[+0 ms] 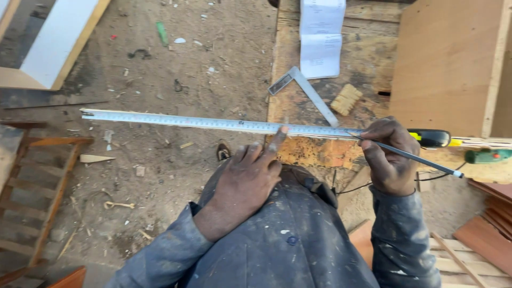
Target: Measuring and marking wooden panels using a tape measure, square, and pencil for furniture construction.
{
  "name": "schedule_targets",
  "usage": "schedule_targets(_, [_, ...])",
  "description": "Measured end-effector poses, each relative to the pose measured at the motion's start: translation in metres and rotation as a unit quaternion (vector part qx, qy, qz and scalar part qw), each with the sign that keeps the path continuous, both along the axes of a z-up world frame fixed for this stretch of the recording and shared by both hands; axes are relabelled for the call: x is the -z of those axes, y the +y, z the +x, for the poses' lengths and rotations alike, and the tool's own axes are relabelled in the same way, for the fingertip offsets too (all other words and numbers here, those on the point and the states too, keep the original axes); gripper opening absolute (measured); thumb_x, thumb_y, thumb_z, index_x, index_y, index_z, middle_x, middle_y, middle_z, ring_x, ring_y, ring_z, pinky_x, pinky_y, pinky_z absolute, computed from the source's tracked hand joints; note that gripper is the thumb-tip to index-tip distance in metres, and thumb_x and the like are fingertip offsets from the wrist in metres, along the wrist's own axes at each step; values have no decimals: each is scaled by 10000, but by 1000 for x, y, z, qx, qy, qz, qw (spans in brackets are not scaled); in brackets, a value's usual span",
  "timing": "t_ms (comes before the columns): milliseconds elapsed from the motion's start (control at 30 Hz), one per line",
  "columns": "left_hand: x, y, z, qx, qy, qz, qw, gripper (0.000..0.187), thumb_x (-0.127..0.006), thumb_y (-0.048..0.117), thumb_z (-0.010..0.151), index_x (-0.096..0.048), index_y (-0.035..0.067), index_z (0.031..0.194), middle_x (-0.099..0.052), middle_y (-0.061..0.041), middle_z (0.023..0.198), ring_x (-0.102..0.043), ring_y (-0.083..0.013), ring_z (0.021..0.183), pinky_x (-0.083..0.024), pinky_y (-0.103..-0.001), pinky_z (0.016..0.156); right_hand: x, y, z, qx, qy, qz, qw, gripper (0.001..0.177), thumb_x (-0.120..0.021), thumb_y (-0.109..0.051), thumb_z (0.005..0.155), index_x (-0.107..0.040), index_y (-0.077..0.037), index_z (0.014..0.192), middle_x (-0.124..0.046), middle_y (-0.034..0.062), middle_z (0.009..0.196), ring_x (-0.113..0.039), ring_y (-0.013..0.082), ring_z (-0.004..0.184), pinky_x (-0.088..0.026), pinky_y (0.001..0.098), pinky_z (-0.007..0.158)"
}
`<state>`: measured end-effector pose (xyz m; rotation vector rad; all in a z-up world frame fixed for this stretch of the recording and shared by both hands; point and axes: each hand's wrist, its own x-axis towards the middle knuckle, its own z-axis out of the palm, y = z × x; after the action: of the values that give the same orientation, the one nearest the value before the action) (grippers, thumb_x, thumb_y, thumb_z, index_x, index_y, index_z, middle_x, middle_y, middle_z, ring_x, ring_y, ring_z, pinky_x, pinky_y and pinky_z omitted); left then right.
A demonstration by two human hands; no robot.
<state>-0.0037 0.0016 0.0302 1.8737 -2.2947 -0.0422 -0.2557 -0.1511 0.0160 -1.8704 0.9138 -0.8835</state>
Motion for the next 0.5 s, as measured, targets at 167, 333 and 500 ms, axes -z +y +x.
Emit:
schedule_targets(167, [6,1,0,-9,19,-3,1000,175,-724,235,903,-672,184,744,-460,-83,1633,-617,-215,758,-520,-396,724,-6,-3,-4,-13,30,6,999,263,-624,-270,1005,-625,-16,938,-580,105,867,-564,216,796,-440,339,755])
schedule_targets(333, [-26,-2,4,13,110,34,993,101,-673,190,938,-699,113,877,-595,-111,842,-623,-342,806,-471,-477,689,10,-13,-12,-39,10,-32,999,129,-752,-91,896,-720,32,875,-658,174,784,-617,309,797,-486,378,798])
schedule_targets(500, [-26,-3,7,31,100,32,994,88,-652,185,938,-706,118,957,-602,-108,831,-642,-341,832,-483,-488,679,9,-12,-11,-42,73,-50,995,65,-747,-83,899,-749,-19,895,-715,142,826,-637,325,869,-486,382,889])
